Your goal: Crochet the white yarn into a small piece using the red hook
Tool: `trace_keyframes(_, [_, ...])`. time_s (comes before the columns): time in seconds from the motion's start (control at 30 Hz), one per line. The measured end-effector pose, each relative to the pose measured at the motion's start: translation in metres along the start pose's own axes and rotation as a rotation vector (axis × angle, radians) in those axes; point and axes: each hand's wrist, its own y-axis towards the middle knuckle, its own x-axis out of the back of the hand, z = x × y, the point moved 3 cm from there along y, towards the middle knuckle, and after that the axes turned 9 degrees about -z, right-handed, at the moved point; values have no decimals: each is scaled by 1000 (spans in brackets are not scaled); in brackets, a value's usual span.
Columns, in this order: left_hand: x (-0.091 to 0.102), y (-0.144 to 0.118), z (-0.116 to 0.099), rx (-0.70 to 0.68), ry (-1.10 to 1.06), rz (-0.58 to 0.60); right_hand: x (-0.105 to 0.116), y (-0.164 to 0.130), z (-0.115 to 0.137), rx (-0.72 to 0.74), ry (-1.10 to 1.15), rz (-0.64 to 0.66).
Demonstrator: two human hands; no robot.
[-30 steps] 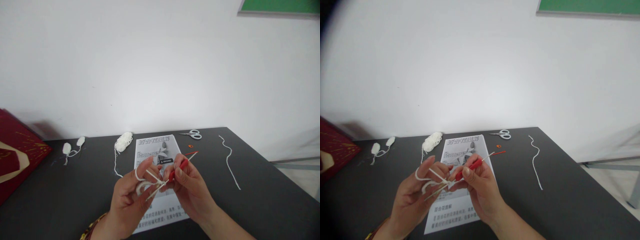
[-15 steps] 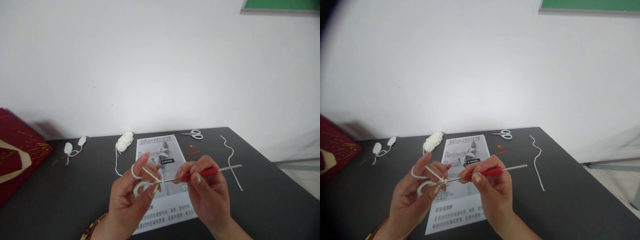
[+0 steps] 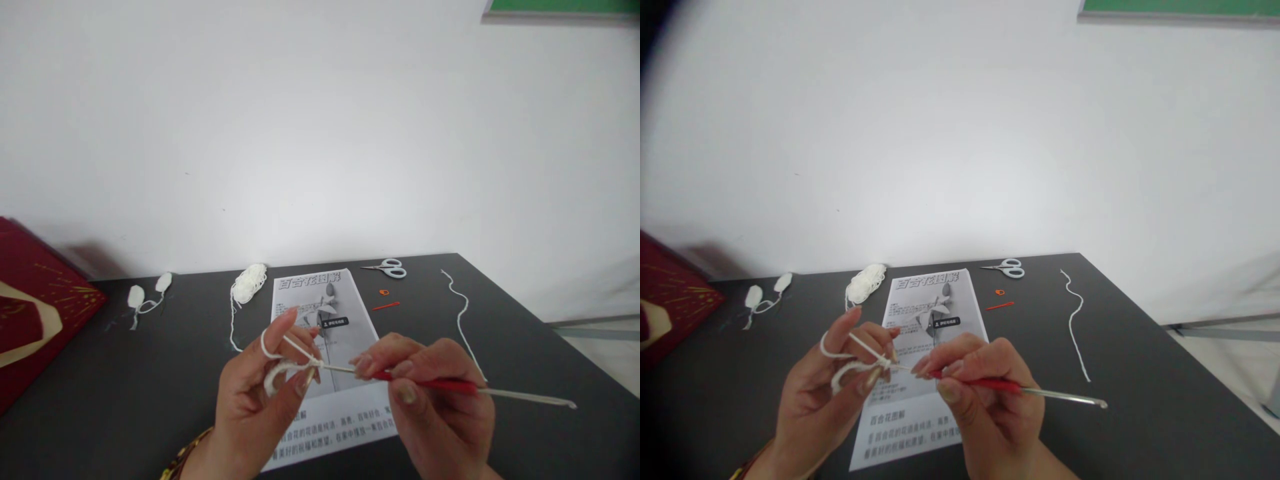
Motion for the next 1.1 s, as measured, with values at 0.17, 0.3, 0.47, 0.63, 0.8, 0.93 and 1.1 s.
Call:
trace_keyframes(0.17, [0, 0, -1, -16, 4, 6, -2, -2, 4, 91, -64, -8])
trace_keyframes(0.3, [-1, 2, -1, -25, 19, -6, -4, -4, 7, 205, -148, 3])
trace_keyframes(0.47, [-1, 3, -1, -59, 93, -23, -7, -6, 10, 351, -258, 11])
trace_keyframes(0.63, [1, 3, -3, -142, 259, -7, -7, -8, 13, 341, -394, 125])
trace_keyframes(0.8, [4, 3, -4, -246, 398, 34, -6, -10, 13, 303, -425, 119])
trace_keyframes(0.93, [5, 4, -3, -310, 517, 48, -8, -9, 11, 315, -511, 156])
trace_keyframes(1.1, [4, 7, -3, -404, 622, 71, -11, -8, 12, 590, -622, 206])
